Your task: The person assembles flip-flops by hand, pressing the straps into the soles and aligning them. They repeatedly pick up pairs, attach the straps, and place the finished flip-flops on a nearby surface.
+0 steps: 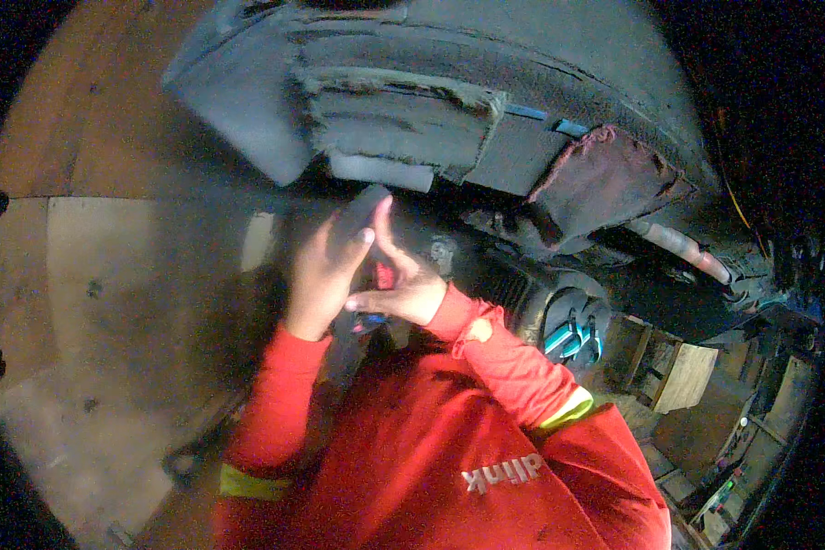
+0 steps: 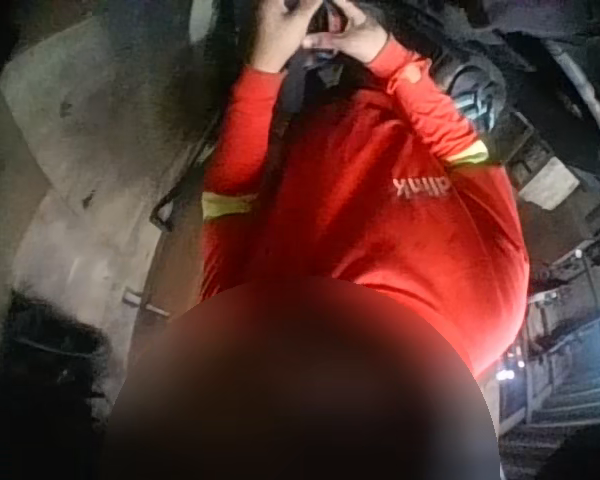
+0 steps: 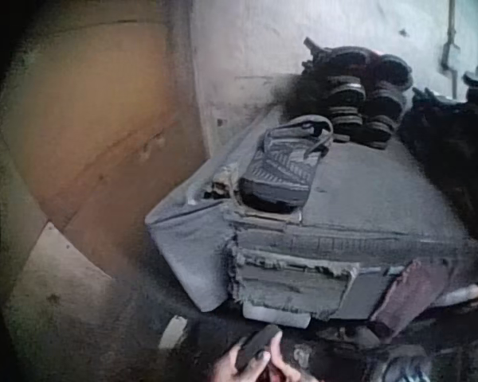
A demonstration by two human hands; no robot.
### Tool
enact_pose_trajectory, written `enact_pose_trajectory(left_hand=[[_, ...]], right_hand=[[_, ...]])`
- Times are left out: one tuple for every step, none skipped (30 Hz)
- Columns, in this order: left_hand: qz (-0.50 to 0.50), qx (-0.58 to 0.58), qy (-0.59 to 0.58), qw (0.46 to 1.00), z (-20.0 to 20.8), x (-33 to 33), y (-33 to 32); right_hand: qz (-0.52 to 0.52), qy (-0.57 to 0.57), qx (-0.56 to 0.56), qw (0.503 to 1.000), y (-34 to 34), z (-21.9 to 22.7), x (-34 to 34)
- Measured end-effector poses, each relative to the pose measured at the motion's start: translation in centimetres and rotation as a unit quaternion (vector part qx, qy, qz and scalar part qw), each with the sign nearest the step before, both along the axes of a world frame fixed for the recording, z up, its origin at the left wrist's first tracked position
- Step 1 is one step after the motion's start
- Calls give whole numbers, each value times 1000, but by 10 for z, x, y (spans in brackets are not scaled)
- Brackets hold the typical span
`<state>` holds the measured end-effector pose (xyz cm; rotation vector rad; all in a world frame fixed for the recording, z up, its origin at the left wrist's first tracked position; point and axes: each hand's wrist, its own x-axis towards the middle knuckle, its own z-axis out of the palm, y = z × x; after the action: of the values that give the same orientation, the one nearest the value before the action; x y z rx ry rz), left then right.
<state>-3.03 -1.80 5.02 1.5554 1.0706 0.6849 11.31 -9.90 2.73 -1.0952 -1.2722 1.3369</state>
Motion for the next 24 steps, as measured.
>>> enact_pose_trajectory(left_hand=[[1, 23, 21, 1000, 1, 2, 1], [-6, 6, 17, 1000, 4, 3, 0], [-12, -8, 12, 1000, 6, 3, 0], [-9, -1, -6, 1000, 9, 4, 0], [-11, -11, -11, 1000, 12, 6, 0], [-13, -48, 15, 999, 13, 10, 2], [-10, -59, 25, 998, 13, 15, 5], [-9, -70, 36, 997, 13, 20, 8], [-18, -72, 57, 996, 10, 26, 11], [-7, -22, 92, 996, 3, 38, 18], [-13, -34, 76, 996, 0, 41, 19], [-17, -46, 50, 998, -4, 44, 19], [-8, -25, 77, 997, -9, 46, 18], [4, -50, 56, 997, -12, 46, 15], [17, -58, 23, 998, -14, 43, 10], [31, -68, -6, 997, -15, 40, 5], [43, -89, -36, 994, -15, 37, -1], [58, -86, -66, 992, -15, 35, -7], [59, -101, -75, 990, -13, 30, -10], [57, -111, -85, 989, -12, 26, -13], [51, -110, -78, 990, -10, 20, -16], [42, -102, -72, 991, -9, 16, -17], [38, -72, -84, 993, -8, 14, -18], [32, -53, -73, 995, -7, 14, -16]], right_hand=[[3, 42, -33, 999, 6, -1, -3], [17, 111, -57, 992, 6, 1, -3], [23, 183, -85, 979, 8, 0, -4], [32, 253, -111, 961, 8, -1, -3], [7, 232, -116, 966, 8, -3, -4], [15, 264, -128, 956, 8, -6, -1], [23, 296, -138, 945, 8, -9, 3], [41, 305, -137, 942, 8, -12, 8], [32, 299, -189, 935, 10, -15, 16], [39, 348, -222, 910, 13, -18, 24], [23, 342, -269, 900, 15, -20, 30], [4, 338, -296, 893, 17, -21, 33], [4, 341, -274, 899, 19, -21, 35], [26, 319, -232, 919, 20, -21, 36], [37, 289, -198, 936, 20, -19, 37], [48, 263, -159, 950, 19, -16, 36], [51, 236, -167, 956, 19, -13, 35], [57, 225, -170, 958, 17, -9, 33], [62, 215, -172, 959, 15, -6, 31], [64, 202, -179, 961, 13, -3, 30], [63, 198, -178, 962, 10, -1, 27], [59, 191, -180, 963, 6, 1, 24], [64, 157, -120, 978, 5, 0, 21], [55, 196, -119, 972, 1, 0, 18]])
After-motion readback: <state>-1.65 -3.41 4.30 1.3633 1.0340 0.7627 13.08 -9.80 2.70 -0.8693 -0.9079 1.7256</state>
